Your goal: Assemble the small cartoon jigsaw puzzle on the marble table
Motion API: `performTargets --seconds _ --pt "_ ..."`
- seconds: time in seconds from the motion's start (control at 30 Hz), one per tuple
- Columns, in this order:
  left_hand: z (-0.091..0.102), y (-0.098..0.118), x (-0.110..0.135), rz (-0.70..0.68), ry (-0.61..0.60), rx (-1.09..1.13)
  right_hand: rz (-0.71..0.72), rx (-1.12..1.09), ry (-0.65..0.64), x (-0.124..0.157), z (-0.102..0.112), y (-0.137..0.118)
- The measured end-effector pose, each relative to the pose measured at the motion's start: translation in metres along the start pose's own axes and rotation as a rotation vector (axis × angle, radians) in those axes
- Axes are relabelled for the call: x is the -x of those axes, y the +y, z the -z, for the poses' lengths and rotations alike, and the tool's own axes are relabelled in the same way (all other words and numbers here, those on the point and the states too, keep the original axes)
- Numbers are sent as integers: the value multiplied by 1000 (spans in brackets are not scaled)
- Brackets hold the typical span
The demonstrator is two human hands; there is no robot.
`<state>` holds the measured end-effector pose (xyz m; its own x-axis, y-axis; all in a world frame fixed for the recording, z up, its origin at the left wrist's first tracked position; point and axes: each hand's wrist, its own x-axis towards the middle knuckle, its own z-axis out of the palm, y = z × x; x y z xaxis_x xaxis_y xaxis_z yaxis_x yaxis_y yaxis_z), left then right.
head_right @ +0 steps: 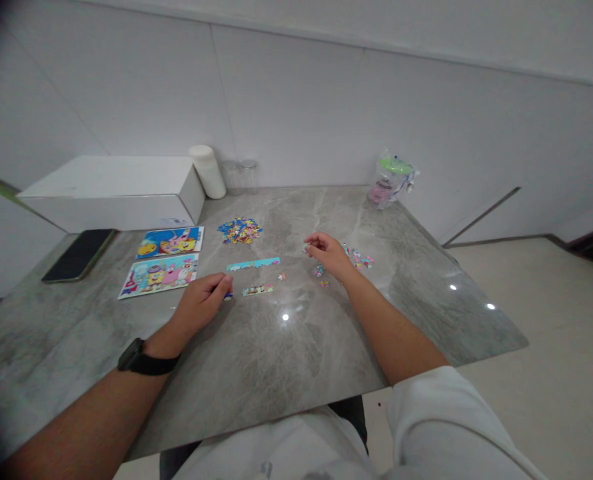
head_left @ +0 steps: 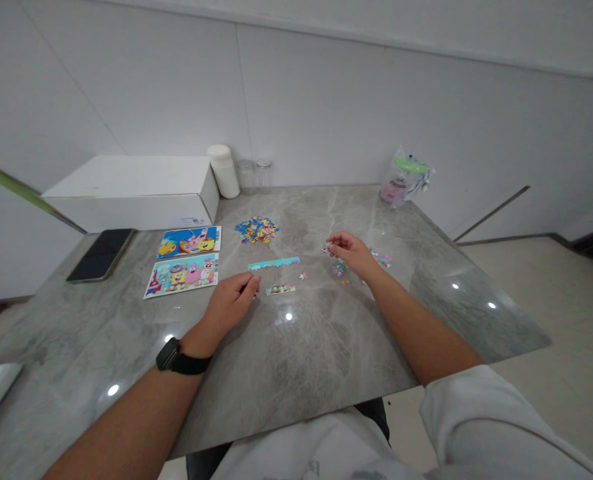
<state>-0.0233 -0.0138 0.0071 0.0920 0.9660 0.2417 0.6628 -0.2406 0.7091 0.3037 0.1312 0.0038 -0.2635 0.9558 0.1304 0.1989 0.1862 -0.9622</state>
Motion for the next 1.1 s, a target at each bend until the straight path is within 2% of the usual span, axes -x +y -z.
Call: performTargets --seconds 0.17,0.3,0.47,0.63,1.1 --pt "1 2 0 -10 17 10 -77 -175 -53 14 -36 -18" --pt "1 1 -1 5 17 18 -141 -275 -53 19 -47 -23" --pt "0 -3 -2 41 12 38 -210 -342 43 17 -47 -15" --pt "-1 -6 -1 72 25 54 -227 -323 66 13 -43 -5" --pt "-1 -4 -3 119 54 72 -76 -92 51 9 -42 7"
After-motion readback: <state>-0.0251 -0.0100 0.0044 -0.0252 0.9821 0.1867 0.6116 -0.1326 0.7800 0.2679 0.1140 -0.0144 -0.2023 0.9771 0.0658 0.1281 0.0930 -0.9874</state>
